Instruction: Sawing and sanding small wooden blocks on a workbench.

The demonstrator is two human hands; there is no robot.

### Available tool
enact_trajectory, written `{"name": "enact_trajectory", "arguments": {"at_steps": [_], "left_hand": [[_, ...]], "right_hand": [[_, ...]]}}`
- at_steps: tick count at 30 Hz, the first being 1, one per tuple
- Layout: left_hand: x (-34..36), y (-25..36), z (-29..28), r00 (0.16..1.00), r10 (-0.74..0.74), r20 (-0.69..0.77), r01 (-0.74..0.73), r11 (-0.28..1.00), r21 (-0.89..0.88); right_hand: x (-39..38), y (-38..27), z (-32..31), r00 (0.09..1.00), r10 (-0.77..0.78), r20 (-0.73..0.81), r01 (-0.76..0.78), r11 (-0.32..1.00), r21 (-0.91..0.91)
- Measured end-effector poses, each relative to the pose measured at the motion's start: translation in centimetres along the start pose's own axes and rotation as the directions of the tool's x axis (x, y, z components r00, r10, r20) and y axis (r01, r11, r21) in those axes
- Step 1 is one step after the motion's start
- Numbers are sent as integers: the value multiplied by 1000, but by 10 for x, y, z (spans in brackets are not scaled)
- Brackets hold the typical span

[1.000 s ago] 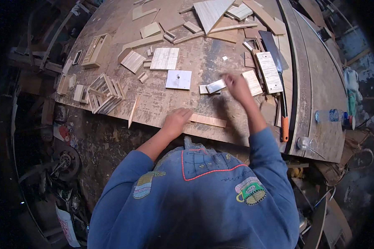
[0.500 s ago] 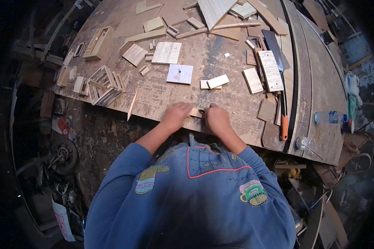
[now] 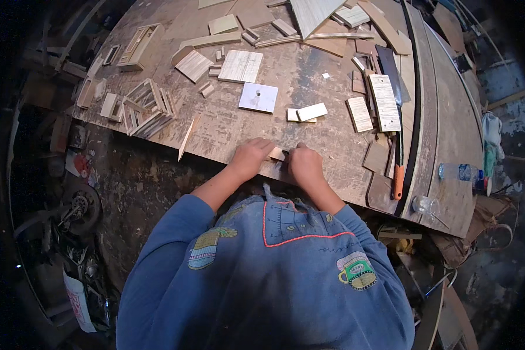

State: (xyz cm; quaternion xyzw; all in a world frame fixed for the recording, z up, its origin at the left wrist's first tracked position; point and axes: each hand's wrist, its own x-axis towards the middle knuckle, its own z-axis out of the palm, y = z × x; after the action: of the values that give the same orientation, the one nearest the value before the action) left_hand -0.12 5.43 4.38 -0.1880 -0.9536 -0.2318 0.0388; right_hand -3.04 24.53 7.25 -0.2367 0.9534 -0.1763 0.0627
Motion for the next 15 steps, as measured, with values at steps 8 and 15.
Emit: {"name": "enact_trajectory", "arguments": {"at_steps": [8,15], "left_hand": [[-2,-3,2,1000,-1,14,1,1000,17],[-4,-5,3,1000,24,12,-24,1000,-15]], "right_hand": [[-17,-26,4,1000,-28,1,28,997,-67],[-28,-13,7,982,-76,176,66,996,62]]}}
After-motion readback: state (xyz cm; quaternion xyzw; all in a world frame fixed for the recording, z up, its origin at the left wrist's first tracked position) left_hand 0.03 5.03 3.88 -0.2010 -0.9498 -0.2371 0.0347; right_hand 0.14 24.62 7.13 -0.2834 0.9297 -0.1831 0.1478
